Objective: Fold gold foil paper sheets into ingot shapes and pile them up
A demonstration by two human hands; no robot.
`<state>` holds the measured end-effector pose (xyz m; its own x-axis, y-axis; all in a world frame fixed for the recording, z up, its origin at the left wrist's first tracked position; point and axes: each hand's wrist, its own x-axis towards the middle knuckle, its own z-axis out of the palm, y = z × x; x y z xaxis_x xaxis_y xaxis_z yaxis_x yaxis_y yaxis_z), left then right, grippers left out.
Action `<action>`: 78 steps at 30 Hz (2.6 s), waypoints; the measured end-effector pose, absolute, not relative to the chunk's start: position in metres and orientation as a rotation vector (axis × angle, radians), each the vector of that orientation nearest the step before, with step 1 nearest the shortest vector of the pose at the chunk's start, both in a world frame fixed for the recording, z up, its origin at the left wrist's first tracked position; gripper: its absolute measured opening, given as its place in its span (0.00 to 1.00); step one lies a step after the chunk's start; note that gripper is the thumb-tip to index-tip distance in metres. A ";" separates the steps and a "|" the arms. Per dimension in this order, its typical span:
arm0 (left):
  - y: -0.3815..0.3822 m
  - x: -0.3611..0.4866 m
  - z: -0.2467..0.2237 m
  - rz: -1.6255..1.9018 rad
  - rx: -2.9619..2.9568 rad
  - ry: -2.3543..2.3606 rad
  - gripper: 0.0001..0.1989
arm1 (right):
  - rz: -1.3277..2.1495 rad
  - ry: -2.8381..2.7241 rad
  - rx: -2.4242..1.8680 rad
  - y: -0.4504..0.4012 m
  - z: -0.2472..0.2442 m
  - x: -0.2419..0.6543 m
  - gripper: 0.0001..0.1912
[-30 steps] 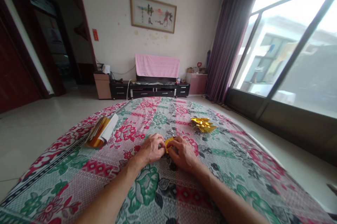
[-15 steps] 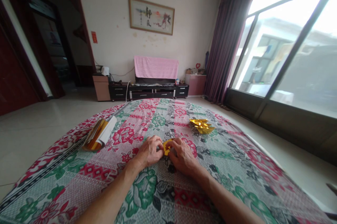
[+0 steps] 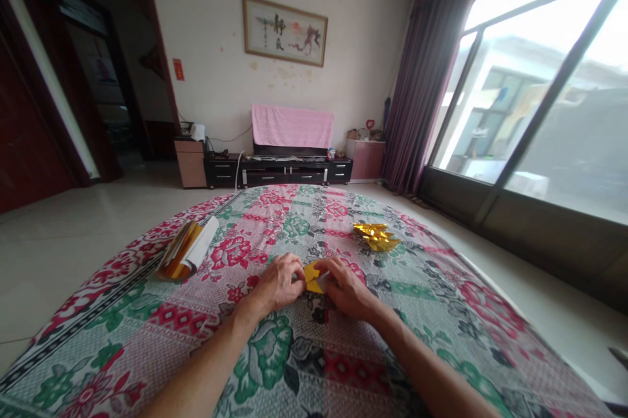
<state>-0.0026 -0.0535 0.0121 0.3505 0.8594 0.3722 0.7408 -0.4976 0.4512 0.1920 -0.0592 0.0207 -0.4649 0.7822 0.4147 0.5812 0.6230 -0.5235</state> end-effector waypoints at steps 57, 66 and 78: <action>-0.077 0.030 0.016 0.918 2.871 1.124 0.10 | 0.998 -1.443 -1.447 -0.055 0.023 0.190 0.18; -0.074 0.027 0.012 0.861 2.775 1.057 0.09 | 0.251 -2.048 -1.283 -0.071 0.020 0.213 0.06; -0.069 0.031 0.011 0.970 2.510 1.159 0.07 | 0.230 -2.273 -1.066 -0.074 0.018 0.220 0.09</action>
